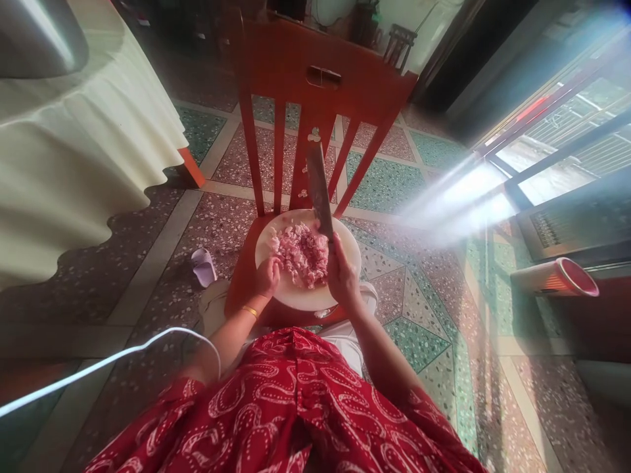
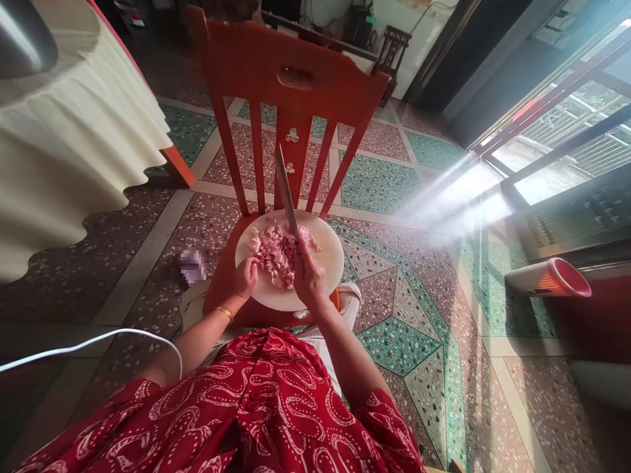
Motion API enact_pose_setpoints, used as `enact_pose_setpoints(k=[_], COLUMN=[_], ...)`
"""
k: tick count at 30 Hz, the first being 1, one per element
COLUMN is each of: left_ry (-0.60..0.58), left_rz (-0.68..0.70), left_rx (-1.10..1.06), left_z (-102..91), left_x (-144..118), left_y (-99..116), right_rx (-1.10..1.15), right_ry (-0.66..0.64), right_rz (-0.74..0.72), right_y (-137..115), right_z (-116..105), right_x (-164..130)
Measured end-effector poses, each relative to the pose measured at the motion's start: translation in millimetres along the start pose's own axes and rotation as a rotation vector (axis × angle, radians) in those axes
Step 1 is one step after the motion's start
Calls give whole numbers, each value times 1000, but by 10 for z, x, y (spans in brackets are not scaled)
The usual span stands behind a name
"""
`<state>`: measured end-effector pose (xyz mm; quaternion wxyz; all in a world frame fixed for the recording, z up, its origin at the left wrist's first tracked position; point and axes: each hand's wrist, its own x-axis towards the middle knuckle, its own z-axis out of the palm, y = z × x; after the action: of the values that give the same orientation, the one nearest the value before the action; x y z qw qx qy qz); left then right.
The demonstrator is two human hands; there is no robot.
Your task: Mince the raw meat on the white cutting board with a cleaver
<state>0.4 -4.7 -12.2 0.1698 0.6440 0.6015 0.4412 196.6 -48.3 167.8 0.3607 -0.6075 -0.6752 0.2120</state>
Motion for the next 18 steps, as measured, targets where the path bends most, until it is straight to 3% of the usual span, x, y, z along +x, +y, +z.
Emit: enact_pose_setpoints(k=[2,6,8,11,13,15,18], left_ry=[-7,-47,-46,2,26,10,-25], left_rz=[8,10,6,6,9,13,4], left_rx=[3,9,15,29,33,33,30], left_z=[-12,-60,-69,-48,-27,-13,-15], left_x=[-6,5,18,25,17,4,-8], left_y=[11,67,93,96,73,46,26], right_rx=[-14,-113,-86,2,40,45,-28], right_ry=[-56,-343,-292,-114,-21,-41,-241], right_rz=[8,184,158,28,-25,-16,126], right_y=[91,309,247,25,-38,38,267], right_z=[166,367,248,19,15,149,364], right_x=[-36,-165,-173,-94,-47,-62,-182])
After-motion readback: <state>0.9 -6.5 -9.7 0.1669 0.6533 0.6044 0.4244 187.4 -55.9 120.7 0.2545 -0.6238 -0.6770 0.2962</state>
